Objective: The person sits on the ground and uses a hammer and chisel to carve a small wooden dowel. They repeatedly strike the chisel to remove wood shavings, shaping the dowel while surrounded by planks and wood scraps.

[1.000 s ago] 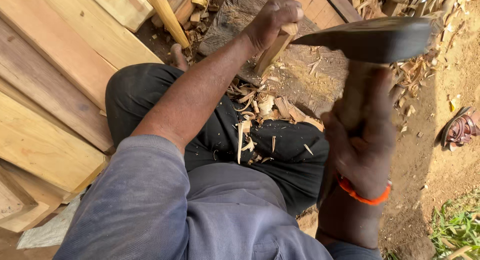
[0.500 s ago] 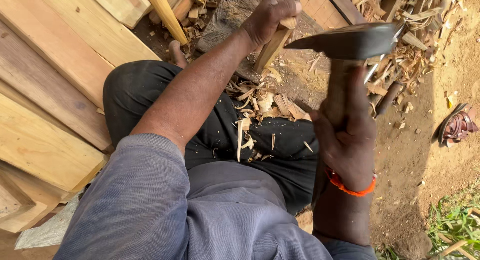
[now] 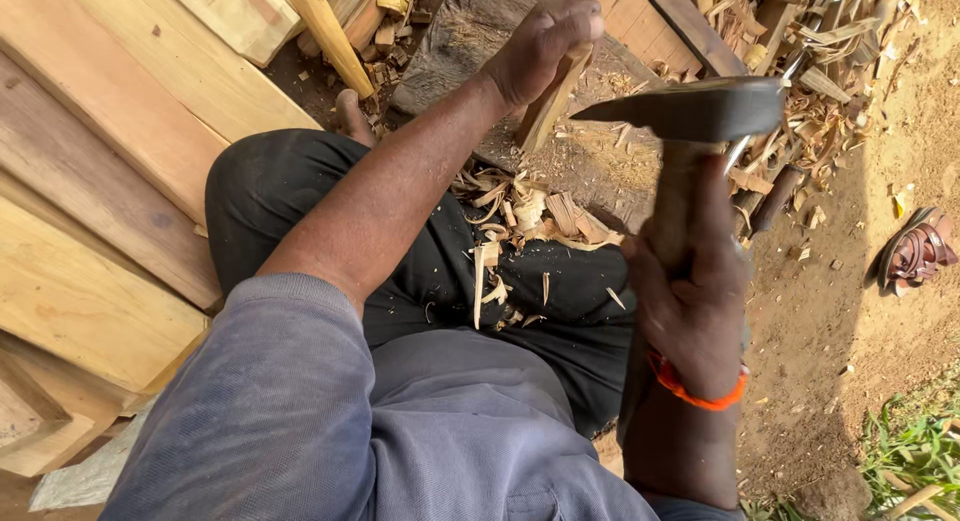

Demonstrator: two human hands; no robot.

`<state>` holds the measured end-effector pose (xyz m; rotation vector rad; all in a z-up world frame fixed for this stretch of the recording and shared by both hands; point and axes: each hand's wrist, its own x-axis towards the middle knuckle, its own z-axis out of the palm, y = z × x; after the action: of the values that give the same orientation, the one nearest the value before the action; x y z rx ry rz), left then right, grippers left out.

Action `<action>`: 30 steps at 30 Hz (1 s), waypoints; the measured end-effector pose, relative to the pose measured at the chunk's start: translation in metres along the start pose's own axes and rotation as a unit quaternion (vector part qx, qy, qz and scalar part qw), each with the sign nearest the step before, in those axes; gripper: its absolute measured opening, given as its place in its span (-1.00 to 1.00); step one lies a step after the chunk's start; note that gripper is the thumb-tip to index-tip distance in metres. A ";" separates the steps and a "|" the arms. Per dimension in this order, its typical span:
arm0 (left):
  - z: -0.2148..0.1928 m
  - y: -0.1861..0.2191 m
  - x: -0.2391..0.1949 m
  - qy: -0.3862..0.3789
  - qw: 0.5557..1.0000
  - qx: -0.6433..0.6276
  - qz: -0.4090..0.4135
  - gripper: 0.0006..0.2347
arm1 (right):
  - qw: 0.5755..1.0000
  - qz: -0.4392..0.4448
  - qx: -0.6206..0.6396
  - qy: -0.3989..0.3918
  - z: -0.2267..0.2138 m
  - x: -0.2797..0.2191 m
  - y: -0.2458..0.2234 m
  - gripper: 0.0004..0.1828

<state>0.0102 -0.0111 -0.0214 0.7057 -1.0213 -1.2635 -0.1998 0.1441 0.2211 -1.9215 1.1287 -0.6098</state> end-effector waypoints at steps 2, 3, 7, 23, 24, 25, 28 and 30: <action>-0.001 0.000 0.001 -0.025 0.999 -0.027 0.000 -0.74 | 0.992 -0.017 0.112 0.055 -0.004 -0.003 -0.024 -0.07; 0.000 -0.002 -0.002 -0.030 0.999 -0.035 -0.010 -0.74 | 0.992 0.008 0.114 0.052 -0.001 0.000 -0.030 -0.06; -0.001 -0.001 -0.001 -0.022 1.000 0.005 0.005 -0.74 | 0.996 0.062 -0.051 -0.036 0.035 0.033 -0.011 -0.02; 0.001 -0.014 0.004 -0.005 0.997 0.048 0.058 -0.68 | 0.992 0.034 -0.094 -0.082 0.044 0.033 0.013 0.01; 0.001 -0.013 0.006 0.000 0.998 0.037 0.060 -0.69 | 0.995 0.017 -0.062 -0.077 0.042 0.032 0.022 0.02; -0.001 -0.013 0.009 0.004 0.998 0.025 0.061 -0.70 | 0.997 -0.001 -0.031 -0.072 0.038 0.029 0.028 0.03; 0.001 -0.019 0.003 -0.001 0.999 0.004 0.046 -0.72 | 0.998 0.046 0.016 -0.034 0.018 0.009 0.021 -0.07; -0.002 -0.017 0.001 -0.009 0.999 0.005 0.048 -0.71 | 0.999 0.009 0.003 -0.034 0.013 0.009 0.002 -0.06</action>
<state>0.0047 -0.0160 -0.0367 0.6478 -1.0644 -1.1836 -0.1873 0.1408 0.2125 -1.9113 1.0988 -0.5340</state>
